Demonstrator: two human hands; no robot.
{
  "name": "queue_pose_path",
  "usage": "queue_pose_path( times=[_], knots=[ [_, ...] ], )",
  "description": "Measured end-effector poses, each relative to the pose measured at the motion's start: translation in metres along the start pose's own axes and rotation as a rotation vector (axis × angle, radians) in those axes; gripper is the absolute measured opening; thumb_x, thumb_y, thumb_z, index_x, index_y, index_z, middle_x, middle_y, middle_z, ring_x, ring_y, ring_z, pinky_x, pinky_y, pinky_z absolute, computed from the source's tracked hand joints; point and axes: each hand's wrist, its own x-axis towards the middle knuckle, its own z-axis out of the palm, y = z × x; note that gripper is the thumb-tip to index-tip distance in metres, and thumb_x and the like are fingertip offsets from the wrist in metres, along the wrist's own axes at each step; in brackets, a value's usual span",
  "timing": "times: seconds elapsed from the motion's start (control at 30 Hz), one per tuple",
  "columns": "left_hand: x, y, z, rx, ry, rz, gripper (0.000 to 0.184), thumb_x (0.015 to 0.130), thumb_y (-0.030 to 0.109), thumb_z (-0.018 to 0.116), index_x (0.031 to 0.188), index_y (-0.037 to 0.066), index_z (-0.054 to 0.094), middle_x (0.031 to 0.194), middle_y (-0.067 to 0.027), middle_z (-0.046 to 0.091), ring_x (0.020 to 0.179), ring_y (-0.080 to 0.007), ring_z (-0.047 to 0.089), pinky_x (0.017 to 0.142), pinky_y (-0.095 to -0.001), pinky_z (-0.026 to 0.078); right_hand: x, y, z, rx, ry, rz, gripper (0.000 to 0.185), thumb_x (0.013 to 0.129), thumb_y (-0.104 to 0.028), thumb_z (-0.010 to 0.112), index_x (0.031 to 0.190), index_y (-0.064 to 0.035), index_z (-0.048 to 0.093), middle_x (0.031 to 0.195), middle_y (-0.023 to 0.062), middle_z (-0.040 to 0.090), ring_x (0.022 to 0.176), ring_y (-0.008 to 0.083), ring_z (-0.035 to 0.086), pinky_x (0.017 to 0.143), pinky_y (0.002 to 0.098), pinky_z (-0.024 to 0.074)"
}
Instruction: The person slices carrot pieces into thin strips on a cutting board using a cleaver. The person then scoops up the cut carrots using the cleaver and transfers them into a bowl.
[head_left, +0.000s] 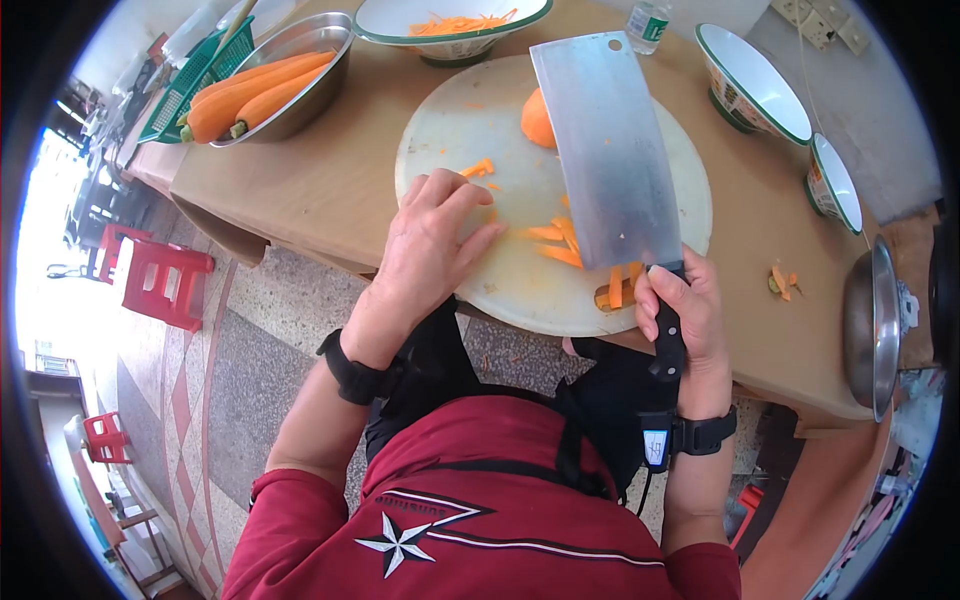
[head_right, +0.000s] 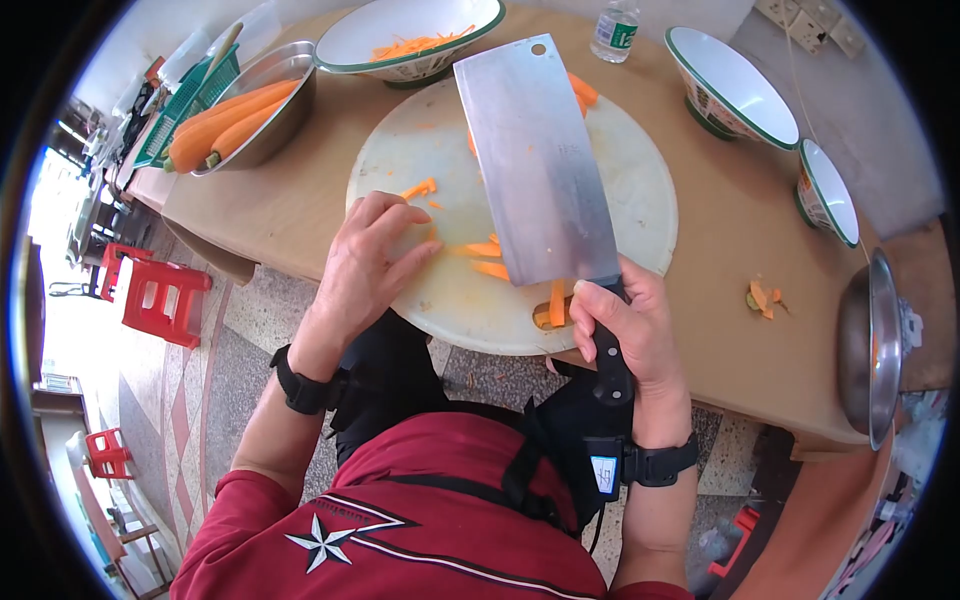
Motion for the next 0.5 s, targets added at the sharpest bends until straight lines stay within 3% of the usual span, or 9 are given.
queue_pose_path(
  times=[0.4,0.5],
  knots=[
    [0.009,-0.010,-0.006,-0.007,0.102,0.049,0.013,0.085,0.001,0.066,0.097,0.003,0.068,0.100,-0.0113,0.062,0.095,-0.0308,0.061,0.080,-0.0371,0.050,-0.001,-0.001,0.000,-0.010,0.008,0.002,0.026,0.093,-0.016,0.064,0.113,0.0007,0.061,0.064,0.0040,0.055,0.046,0.0111,0.053,0.044,0.0223,0.0424],
    [-0.005,-0.011,-0.022,-0.023,-0.023,-0.064,0.012,0.085,0.003,0.067,0.097,0.002,0.068,0.099,-0.0112,0.063,0.093,-0.0298,0.061,0.079,-0.0362,0.050,-0.001,-0.001,0.001,-0.014,0.017,0.019,0.026,0.093,-0.016,0.064,0.113,0.0007,0.061,0.064,0.0039,0.055,0.046,0.0110,0.053,0.044,0.0223,0.0422]
  ],
)
